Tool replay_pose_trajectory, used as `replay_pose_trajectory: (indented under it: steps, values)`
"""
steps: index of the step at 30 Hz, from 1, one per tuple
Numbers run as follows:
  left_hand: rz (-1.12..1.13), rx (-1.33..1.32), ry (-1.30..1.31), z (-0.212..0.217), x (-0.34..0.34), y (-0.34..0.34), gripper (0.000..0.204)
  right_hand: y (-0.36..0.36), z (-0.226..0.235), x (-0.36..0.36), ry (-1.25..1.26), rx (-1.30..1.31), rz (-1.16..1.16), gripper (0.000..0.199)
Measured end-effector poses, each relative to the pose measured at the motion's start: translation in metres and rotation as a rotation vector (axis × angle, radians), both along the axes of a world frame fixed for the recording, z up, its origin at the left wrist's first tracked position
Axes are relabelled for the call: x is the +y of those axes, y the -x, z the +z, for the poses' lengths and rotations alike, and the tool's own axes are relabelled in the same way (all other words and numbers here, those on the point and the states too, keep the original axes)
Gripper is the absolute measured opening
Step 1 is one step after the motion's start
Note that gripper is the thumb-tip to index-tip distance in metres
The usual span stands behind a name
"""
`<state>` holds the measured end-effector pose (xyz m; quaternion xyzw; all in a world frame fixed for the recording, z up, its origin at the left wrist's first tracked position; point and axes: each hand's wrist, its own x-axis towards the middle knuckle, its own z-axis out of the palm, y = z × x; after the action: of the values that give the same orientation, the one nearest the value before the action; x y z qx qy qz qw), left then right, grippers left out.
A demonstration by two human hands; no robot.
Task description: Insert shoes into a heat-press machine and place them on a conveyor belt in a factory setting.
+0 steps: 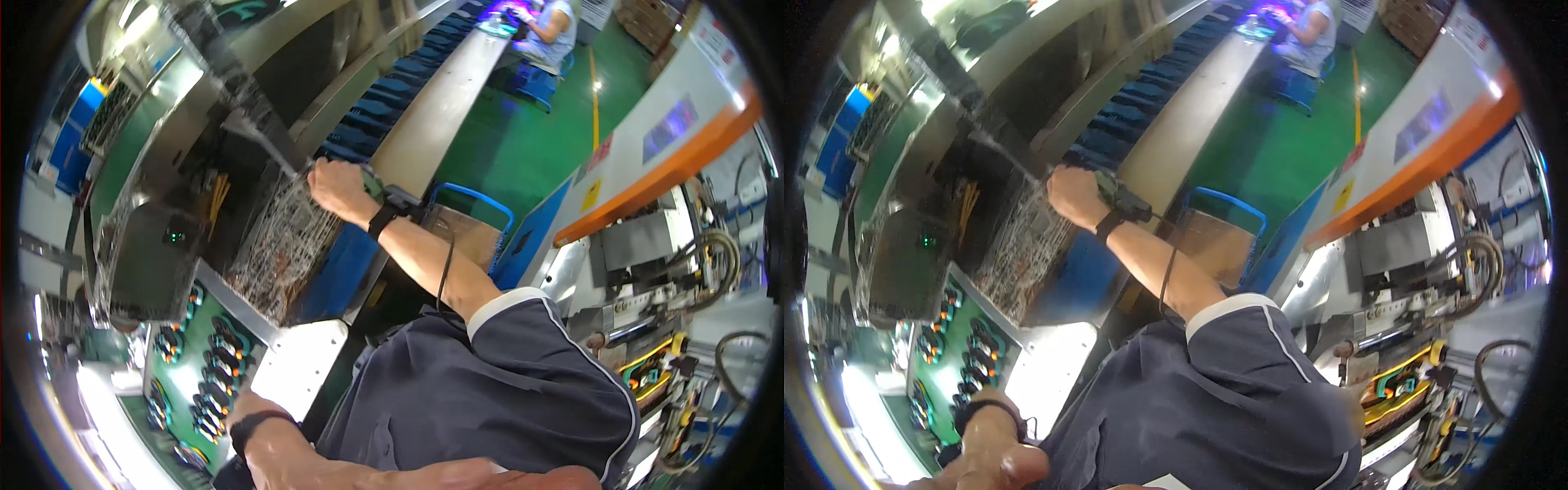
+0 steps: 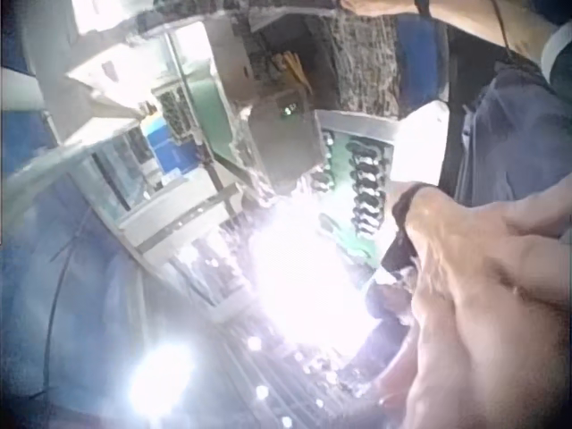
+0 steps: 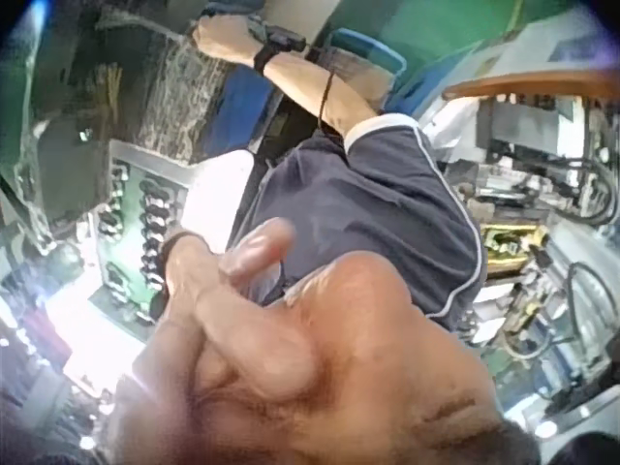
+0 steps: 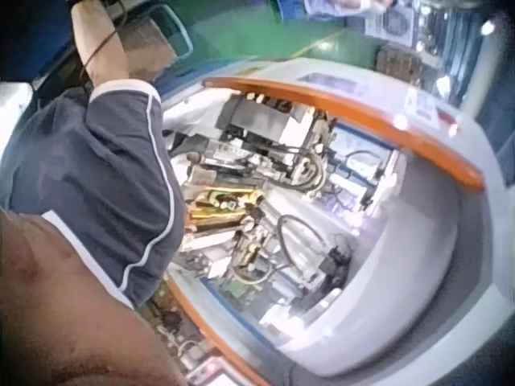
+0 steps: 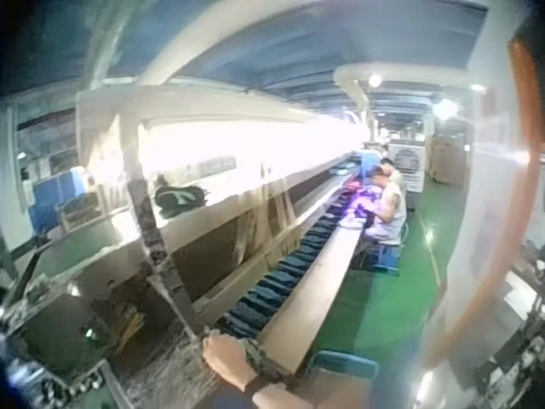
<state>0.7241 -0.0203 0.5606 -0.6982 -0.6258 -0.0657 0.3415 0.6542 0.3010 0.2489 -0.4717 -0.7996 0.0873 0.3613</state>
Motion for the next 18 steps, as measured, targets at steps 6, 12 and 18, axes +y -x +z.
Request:
replay_pose_trajectory:
  steps: [6,12,18]
  values:
    - [-0.236,-0.286,-0.001,-0.014,0.021,0.005,0.017,-0.007,0.001,0.012,0.108,-0.043,-0.063,0.033]
    - [-0.659,-0.721,-0.05,-0.073,0.02,0.024,0.022,-0.002,0.01,0.012,0.287,-0.135,-0.008,0.039]
    - [-0.543,-0.797,0.052,-0.172,-0.047,0.065,0.027,-0.013,0.013,0.014,0.276,-0.212,-0.026,0.043]
